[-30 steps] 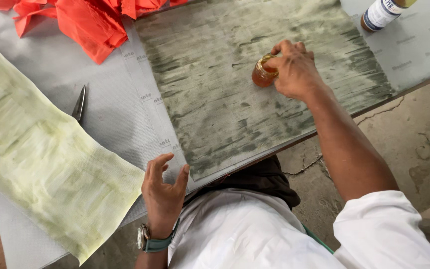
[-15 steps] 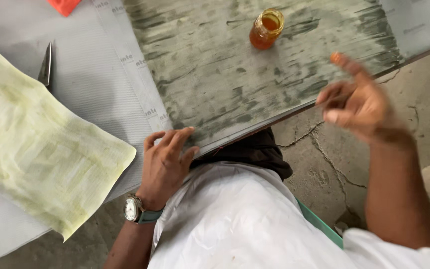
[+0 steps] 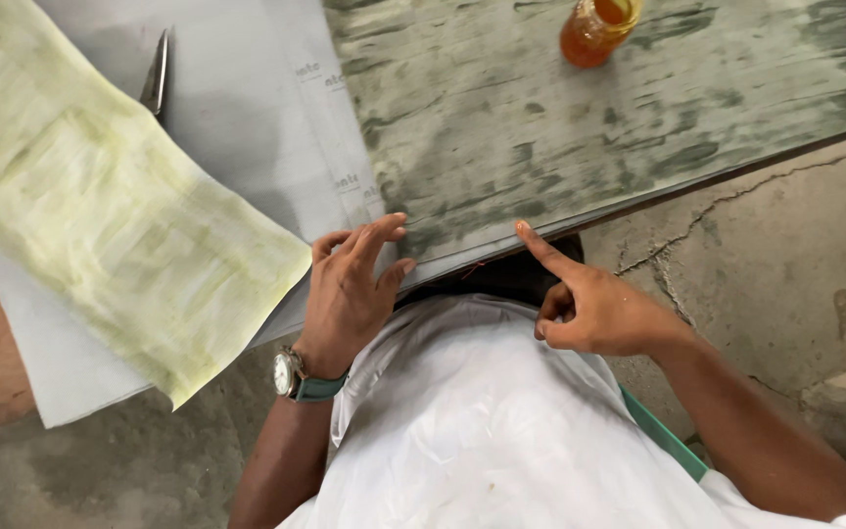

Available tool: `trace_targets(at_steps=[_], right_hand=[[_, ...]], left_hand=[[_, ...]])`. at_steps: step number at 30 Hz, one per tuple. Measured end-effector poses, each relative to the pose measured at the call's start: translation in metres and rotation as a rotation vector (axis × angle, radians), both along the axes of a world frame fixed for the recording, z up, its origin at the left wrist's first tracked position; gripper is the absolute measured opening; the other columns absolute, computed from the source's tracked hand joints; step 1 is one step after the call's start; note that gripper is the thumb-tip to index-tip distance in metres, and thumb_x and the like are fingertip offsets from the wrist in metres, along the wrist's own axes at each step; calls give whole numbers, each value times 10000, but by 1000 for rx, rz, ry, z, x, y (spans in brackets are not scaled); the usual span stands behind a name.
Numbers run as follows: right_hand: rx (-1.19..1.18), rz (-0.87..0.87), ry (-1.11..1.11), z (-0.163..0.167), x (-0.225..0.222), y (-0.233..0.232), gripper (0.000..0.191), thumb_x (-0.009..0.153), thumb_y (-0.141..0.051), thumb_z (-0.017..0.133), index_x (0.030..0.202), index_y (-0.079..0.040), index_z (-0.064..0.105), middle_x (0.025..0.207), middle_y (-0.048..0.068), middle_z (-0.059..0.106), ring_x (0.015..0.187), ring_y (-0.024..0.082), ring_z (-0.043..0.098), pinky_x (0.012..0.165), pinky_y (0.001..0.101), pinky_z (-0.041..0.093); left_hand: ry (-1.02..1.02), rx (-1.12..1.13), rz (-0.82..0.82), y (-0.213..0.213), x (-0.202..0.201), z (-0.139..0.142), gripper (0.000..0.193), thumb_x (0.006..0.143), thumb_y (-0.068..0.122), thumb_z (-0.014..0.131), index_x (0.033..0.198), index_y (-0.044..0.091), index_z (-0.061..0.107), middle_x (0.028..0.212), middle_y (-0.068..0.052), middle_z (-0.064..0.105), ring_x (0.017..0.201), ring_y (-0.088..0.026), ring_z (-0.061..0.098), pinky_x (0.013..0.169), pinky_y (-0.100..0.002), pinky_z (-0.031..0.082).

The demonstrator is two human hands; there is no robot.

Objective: The person points at and touches fabric sheets laid on a table, dips a finger into a jar of orange liquid, and dabs the liquid along a fabric edge. They then flip and reposition the fabric sheets and move orange fabric pieces aside on the table.

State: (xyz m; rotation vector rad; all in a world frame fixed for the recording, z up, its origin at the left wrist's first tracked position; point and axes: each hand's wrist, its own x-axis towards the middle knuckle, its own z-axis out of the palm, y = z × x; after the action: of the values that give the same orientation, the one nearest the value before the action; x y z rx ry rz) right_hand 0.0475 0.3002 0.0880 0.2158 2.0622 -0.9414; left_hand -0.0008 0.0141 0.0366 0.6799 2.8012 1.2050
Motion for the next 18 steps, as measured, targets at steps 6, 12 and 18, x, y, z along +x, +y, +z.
trace_targets(at_steps=[6,12,18], right_hand=[[206,218,53,17,-12,-44,1206,755,-199,695,1662,-428,-65,831,87,789,729,247,742,819,337,580],[275,414,127,2,-14,-73,1143,754,-192,661,1661,-362,-14,755,146,746,691,332,728,785,412,599],[320,605,207,3,-23,-111,1111,765,-239,691,1641,-280,8,690,199,685,651,381,690,771,467,585]], left_hand=[[11,23,-14,-3,-2,-1,538,875,138,777,1368,141,563,1189,-17,746,1120,-216,697,1038,-427,397],[-43,81,-61,-14,-8,-2,505,938,87,691,1411,156,526,1191,-11,752,1113,-209,699,1036,-405,397],[-95,118,-63,-16,-14,-4,406,1015,76,611,1400,159,516,1127,3,770,1024,-171,740,1009,-382,402]])
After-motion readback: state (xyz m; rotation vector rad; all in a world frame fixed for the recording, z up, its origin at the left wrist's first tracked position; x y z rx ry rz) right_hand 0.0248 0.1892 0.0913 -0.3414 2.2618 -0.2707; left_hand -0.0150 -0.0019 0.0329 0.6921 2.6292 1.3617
